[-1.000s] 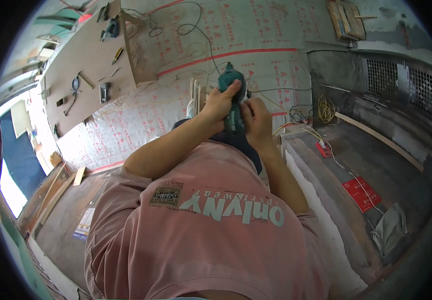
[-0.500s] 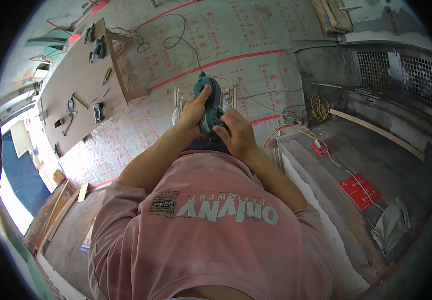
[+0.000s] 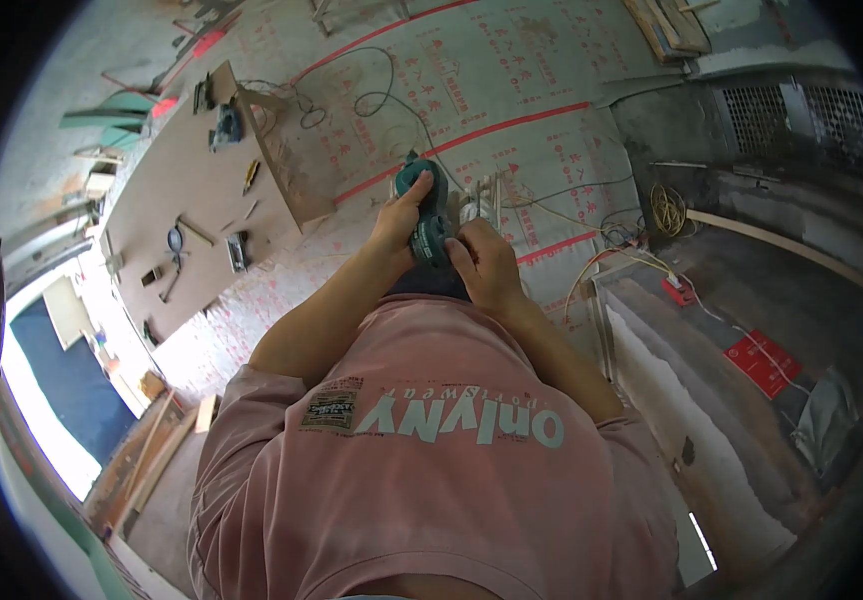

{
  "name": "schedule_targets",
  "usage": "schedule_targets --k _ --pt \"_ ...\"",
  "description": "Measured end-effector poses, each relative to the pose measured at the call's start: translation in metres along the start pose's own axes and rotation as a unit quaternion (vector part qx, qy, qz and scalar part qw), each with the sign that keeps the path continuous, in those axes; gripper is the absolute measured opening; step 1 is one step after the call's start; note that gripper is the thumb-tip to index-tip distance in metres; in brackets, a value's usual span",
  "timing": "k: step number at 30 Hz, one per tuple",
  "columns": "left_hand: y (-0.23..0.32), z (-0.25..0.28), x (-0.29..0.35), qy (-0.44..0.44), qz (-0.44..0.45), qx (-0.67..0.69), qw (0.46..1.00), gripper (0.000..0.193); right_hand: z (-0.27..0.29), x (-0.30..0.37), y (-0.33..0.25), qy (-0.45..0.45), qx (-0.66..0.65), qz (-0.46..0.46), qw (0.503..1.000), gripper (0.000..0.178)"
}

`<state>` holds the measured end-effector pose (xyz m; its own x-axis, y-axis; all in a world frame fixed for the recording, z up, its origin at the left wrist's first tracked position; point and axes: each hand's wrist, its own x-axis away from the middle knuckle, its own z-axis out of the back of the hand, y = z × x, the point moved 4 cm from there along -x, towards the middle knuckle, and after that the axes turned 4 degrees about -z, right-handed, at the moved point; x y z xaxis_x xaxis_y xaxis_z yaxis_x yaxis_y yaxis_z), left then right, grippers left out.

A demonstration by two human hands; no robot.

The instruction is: Using a power drill to secure green moisture-resistant panels to a ceiling grid.

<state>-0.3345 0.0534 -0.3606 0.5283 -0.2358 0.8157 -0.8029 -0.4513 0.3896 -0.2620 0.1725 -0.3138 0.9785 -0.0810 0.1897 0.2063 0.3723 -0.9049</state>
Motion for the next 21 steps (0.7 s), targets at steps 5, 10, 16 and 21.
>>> schedule_targets --k 5,10,16,21 --pt "-0.008 -0.029 -0.022 0.023 0.029 0.030 0.999 0.034 0.025 -0.025 0.014 0.073 0.025 0.072 0.994 0.024" --pt "0.021 -0.084 -0.030 -0.002 -0.078 -0.084 0.993 0.037 0.074 -0.049 0.004 -0.012 -0.025 0.026 0.999 0.030" --pt "0.069 -0.163 0.010 -0.053 -0.165 -0.098 0.980 0.038 0.135 -0.096 -0.057 -0.018 0.061 0.212 0.975 0.035" --pt "0.104 -0.164 0.016 -0.112 -0.133 -0.081 0.981 0.037 0.127 -0.120 -0.072 0.029 0.061 0.116 0.991 0.038"
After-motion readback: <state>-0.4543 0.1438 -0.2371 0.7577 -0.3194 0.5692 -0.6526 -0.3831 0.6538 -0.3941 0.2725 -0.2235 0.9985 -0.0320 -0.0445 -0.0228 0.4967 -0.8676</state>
